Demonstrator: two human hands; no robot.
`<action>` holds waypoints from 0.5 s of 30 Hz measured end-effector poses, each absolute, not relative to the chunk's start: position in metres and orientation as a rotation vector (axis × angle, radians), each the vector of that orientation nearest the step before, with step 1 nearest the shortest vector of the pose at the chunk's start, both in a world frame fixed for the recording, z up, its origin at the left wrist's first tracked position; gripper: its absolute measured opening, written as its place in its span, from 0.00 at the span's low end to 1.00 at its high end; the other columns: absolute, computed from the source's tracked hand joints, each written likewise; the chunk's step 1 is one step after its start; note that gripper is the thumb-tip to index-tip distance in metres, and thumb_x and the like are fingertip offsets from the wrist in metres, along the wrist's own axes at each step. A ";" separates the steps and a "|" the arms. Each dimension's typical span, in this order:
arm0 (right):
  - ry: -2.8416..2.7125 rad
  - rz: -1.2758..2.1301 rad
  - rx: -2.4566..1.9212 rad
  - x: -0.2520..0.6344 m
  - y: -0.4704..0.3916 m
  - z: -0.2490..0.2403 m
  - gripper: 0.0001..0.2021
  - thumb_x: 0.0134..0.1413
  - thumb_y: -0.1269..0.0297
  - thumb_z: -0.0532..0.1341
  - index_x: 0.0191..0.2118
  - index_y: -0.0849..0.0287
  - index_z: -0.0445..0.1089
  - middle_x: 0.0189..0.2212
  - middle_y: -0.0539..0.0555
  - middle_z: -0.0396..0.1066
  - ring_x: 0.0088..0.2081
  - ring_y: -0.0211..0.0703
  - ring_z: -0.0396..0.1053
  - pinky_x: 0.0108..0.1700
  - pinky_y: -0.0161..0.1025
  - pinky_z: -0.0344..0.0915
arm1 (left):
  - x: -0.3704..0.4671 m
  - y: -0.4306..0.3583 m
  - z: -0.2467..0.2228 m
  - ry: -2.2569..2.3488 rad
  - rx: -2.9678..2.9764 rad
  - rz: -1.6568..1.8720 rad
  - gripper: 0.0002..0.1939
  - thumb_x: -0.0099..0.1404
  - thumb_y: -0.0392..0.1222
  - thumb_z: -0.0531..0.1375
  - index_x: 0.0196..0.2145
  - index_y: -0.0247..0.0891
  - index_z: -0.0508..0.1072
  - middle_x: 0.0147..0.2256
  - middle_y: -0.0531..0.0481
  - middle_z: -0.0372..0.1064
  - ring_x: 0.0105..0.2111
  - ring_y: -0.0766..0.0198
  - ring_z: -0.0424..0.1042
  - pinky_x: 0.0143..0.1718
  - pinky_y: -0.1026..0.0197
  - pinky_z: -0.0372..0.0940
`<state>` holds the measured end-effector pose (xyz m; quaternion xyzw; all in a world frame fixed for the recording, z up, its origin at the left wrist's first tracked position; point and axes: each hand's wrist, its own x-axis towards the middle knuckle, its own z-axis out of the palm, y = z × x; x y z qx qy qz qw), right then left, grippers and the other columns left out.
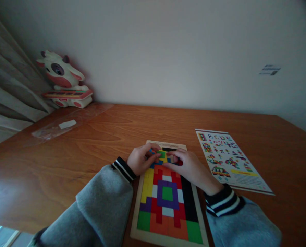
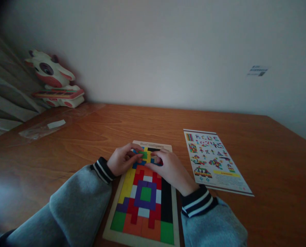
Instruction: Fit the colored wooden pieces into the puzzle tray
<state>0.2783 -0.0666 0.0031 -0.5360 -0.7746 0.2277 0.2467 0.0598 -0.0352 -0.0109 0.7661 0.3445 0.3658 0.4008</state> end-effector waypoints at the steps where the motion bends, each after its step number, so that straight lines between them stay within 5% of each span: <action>1: -2.147 0.606 -1.441 0.279 -0.067 0.005 0.15 0.55 0.51 0.64 0.40 0.58 0.75 0.27 0.51 0.69 0.29 0.41 0.66 0.31 0.39 0.61 | 0.059 -0.034 -0.013 0.878 1.931 0.919 0.12 0.67 0.42 0.59 0.46 0.36 0.67 0.39 0.46 0.73 0.29 0.65 0.78 0.27 0.68 0.70; 10: -2.164 0.424 -1.265 0.281 -0.069 0.008 0.13 0.66 0.61 0.54 0.44 0.55 0.75 0.40 0.55 0.76 0.42 0.45 0.73 0.47 0.43 0.66 | 0.062 -0.032 -0.015 0.944 1.905 0.898 0.12 0.68 0.43 0.57 0.47 0.37 0.67 0.35 0.48 0.74 0.28 0.66 0.77 0.27 0.68 0.70; 15: -1.741 0.498 -1.423 0.289 -0.064 0.009 0.15 0.65 0.54 0.53 0.39 0.57 0.74 0.33 0.55 0.77 0.34 0.45 0.73 0.37 0.40 0.66 | 0.060 -0.031 -0.010 0.951 2.013 0.939 0.12 0.69 0.42 0.56 0.48 0.37 0.69 0.33 0.48 0.73 0.29 0.66 0.75 0.30 0.66 0.70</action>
